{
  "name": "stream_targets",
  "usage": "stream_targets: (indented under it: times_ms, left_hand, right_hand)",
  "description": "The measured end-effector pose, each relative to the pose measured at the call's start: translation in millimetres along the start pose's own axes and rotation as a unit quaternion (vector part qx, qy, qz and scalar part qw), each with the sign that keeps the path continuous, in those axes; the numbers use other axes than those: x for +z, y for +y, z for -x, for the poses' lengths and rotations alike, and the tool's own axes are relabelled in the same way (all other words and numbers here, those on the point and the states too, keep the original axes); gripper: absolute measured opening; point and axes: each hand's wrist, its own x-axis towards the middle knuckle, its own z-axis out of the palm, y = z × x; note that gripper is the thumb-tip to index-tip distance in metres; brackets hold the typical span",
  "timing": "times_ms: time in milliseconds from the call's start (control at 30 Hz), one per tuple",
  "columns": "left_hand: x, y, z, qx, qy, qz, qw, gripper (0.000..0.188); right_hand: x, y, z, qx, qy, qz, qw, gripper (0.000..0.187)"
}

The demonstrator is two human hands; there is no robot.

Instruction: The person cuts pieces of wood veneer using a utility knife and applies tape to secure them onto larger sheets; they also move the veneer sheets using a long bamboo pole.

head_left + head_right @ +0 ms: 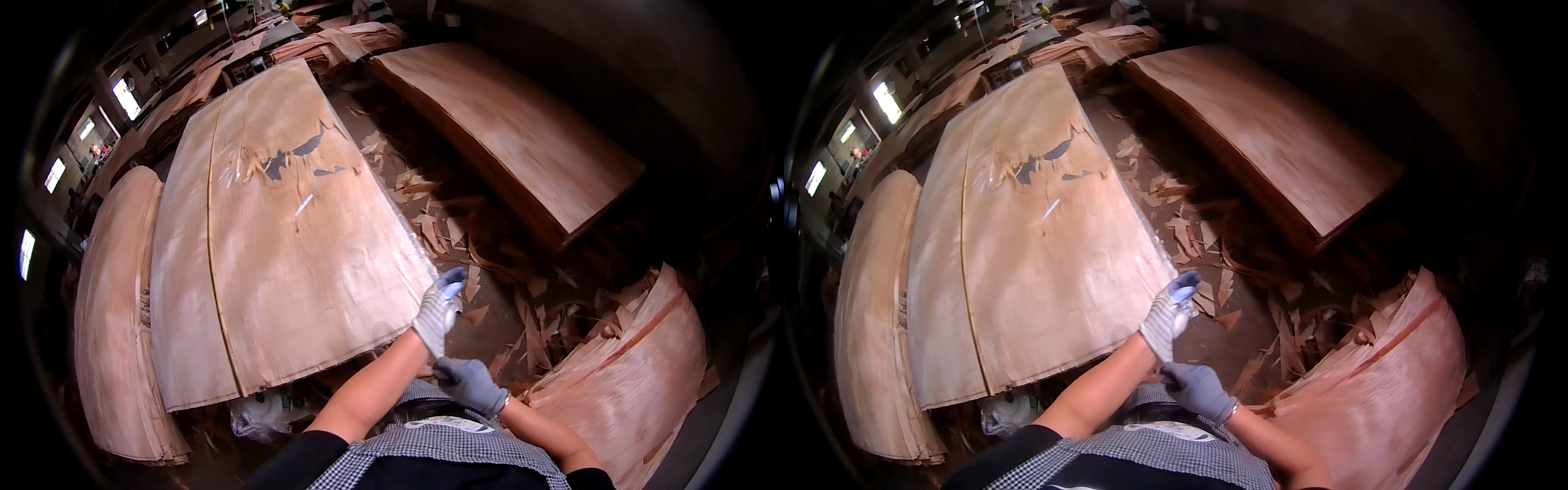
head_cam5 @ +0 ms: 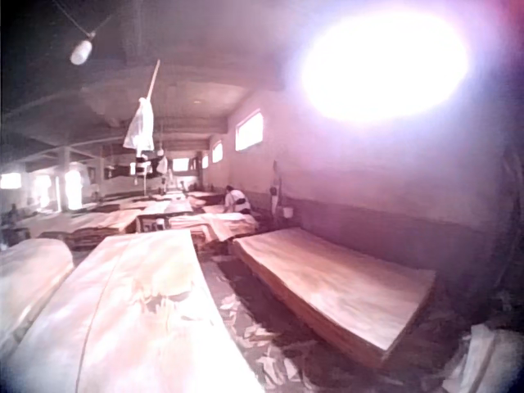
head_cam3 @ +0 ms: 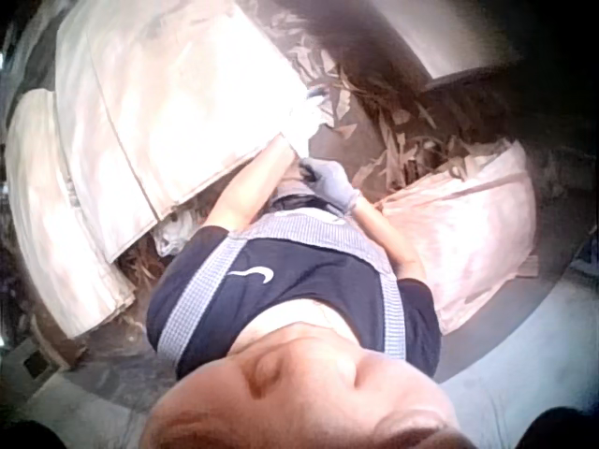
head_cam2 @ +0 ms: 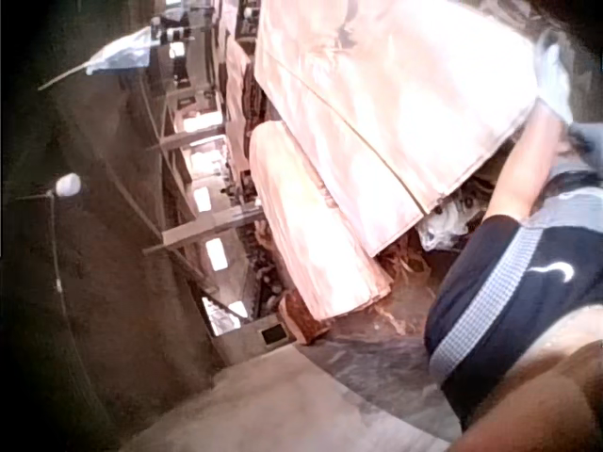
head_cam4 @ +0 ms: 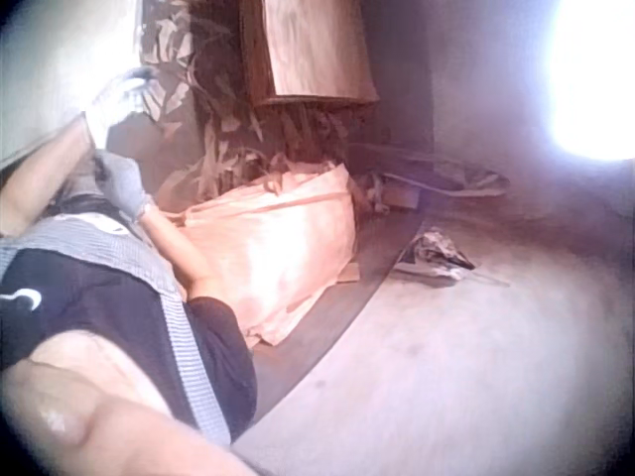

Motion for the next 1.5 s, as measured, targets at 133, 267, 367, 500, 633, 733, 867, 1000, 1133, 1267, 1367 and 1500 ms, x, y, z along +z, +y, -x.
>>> stream_targets:
  times_ms: [133, 267, 367, 500, 633, 733, 867, 1000, 1133, 1267, 1367, 1500]
  left_hand:
    - [85.3, -46.8, -43.2, -0.036, -0.044, 0.103, 0.993, 0.021]
    - [136.3, -109.0, -70.7, 0.137, -0.194, -0.377, 0.895, 0.026]
    - [176.5, -159.6, -78.0, 0.159, -0.402, -0.512, 0.742, 0.055]
    - [226.9, -243.1, -61.6, 0.16, -0.476, -0.735, 0.456, 0.074]
    - [238.6, -305.3, -86.4, -0.001, -0.637, -0.614, 0.466, 0.05]
    - [234.8, -346.9, -100.6, -0.1, -0.667, -0.605, 0.423, 0.041]
    - [257.8, -400.1, -89.9, -0.245, -0.669, -0.595, 0.371, 0.051]
    - [267.7, -509.6, -96.1, -0.472, -0.514, -0.537, 0.474, 0.08]
    - [311.4, -548.0, -76.1, -0.604, -0.387, -0.508, 0.476, 0.043]
    - [351.8, -529.0, -49.8, -0.66, -0.442, -0.412, 0.445, 0.022]
    - [383.5, -501.0, -40.2, -0.678, -0.479, -0.386, 0.402, 0.027]
    - [391.2, -457.0, -26.4, -0.685, -0.483, -0.385, 0.387, 0.027]
  right_hand:
    - [-55.1, 22.0, 24.0, 0.055, 0.07, -0.178, 0.98, 0.021]
    - [-98.4, 45.4, 60.5, 0.129, 0.156, -0.401, 0.893, 0.032]
    - [-112.4, 68.2, 81.9, 0.105, 0.259, -0.345, 0.896, 0.021]
    - [-120.7, 118.7, 135.4, 0.185, 0.449, -0.223, 0.845, 0.018]
    - [-124.1, 140.2, 188.6, 0.34, 0.583, -0.413, 0.611, 0.016]
    - [-81.9, 172.7, 235.0, 0.402, 0.704, -0.43, 0.398, 0.016]
    - [-45.4, 170.3, 243.7, 0.421, 0.798, -0.397, 0.168, 0.015]
    - [-53.5, 167.6, 211.3, 0.426, 0.804, -0.411, 0.061, 0.014]
    - [-47.8, 167.7, 168.7, 0.373, 0.839, -0.397, -0.012, 0.014]
    - [-36.3, 163.8, 132.5, 0.36, 0.857, -0.366, -0.049, 0.015]
    - [-45.1, 166.7, 120.1, 0.292, 0.907, -0.3, -0.041, 0.017]
    - [-71.3, 165.4, 120.7, 0.142, 0.926, -0.346, 0.052, 0.019]
